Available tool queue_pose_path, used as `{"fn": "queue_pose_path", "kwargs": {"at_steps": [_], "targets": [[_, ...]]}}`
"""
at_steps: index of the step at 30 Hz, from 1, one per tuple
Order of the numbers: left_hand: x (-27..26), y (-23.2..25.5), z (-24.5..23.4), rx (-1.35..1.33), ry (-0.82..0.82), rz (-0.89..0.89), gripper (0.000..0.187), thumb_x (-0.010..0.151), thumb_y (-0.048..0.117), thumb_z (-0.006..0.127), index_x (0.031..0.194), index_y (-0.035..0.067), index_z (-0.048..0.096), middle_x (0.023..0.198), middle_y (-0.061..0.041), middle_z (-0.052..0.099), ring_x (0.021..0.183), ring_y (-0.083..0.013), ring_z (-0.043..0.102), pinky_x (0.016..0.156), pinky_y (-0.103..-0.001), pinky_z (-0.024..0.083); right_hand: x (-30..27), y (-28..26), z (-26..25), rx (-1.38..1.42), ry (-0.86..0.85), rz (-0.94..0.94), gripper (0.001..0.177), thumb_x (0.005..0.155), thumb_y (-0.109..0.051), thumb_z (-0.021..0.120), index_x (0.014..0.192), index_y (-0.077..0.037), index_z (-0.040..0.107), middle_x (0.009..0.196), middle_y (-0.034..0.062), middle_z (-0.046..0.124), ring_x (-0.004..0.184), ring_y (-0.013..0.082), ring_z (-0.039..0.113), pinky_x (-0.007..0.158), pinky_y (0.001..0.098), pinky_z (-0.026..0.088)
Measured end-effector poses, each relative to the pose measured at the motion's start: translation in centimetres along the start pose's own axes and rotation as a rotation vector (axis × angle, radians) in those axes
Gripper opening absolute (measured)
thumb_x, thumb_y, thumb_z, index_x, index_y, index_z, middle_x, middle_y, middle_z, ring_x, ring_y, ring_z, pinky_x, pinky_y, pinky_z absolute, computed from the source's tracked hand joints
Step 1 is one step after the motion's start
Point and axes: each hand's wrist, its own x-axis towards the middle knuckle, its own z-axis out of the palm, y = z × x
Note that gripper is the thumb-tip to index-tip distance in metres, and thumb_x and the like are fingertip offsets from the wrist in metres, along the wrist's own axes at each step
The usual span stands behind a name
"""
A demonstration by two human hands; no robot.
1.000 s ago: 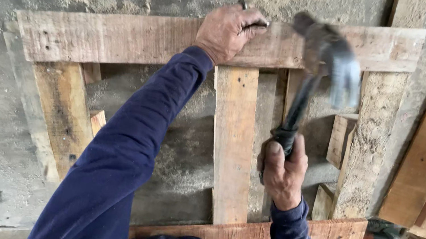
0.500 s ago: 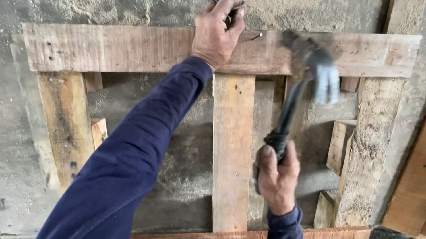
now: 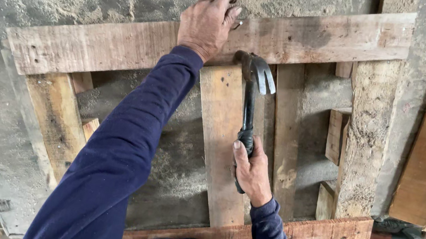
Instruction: The person hammers nails into wooden planks to assemble a wooden pallet structure. They position the planks, pick up nails from a container, and use a hammer to drive them into the wood, occasionally adjusting the planks to ensure alignment.
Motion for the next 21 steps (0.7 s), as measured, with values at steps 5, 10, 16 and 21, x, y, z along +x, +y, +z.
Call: {"fn": "queue_pose_path", "kwargs": {"at_steps": [5, 10, 16, 21], "targets": [[0.6, -0.9, -0.2, -0.233, -0.01, -0.069, 0.029, 0.107, 0.037, 0.058, 0.124, 0.014, 0.057, 0.088, -0.006, 0.076, 0.069, -0.0156, 0.072, 0.059, -0.033, 0.06, 0.2, 0.7, -0.1, 0.048, -0.046, -0.019, 0.031, 0.101, -0.04, 0.064, 0.102, -0.01, 0.056, 0.071, -0.0059, 0.05, 0.056, 0.0029, 0.046, 0.047, 0.0234, 0.042], [0.2, -1.9, 0.6, -0.534, 0.529, -0.067, 0.025, 0.107, 0.014, 0.059, 0.128, 0.005, 0.049, 0.095, -0.013, 0.068, 0.075, -0.0118, 0.07, 0.066, -0.026, 0.067, -0.4, -1.3, 0.2, 0.051, -0.004, -0.048, 0.028, 0.1, -0.034, 0.063, 0.104, -0.007, 0.058, 0.071, -0.0014, 0.057, 0.049, 0.0053, 0.052, 0.039, 0.0241, 0.046], [0.3, -2.2, 2.0, -0.68, 0.71, -0.068, 0.013, 0.116, 0.011, 0.039, 0.126, 0.008, 0.048, 0.093, -0.006, 0.069, 0.079, -0.0102, 0.074, 0.072, -0.029, 0.064, -0.6, -7.3, -1.9, 0.354, -0.192, -0.879, 0.031, 0.107, -0.037, 0.053, 0.118, -0.009, 0.06, 0.084, 0.0077, 0.069, 0.054, 0.0097, 0.064, 0.044, 0.0239, 0.051], [0.1, -2.2, 2.4, -0.691, 0.726, -0.141, 0.013, 0.114, 0.016, 0.042, 0.122, 0.009, 0.049, 0.084, -0.005, 0.068, 0.07, -0.0102, 0.07, 0.058, -0.027, 0.064, 2.7, -4.6, -0.8, 0.187, 0.02, -0.535, 0.031, 0.116, -0.033, 0.05, 0.109, -0.007, 0.065, 0.082, 0.0081, 0.068, 0.054, 0.0114, 0.062, 0.05, 0.0299, 0.051]]}}
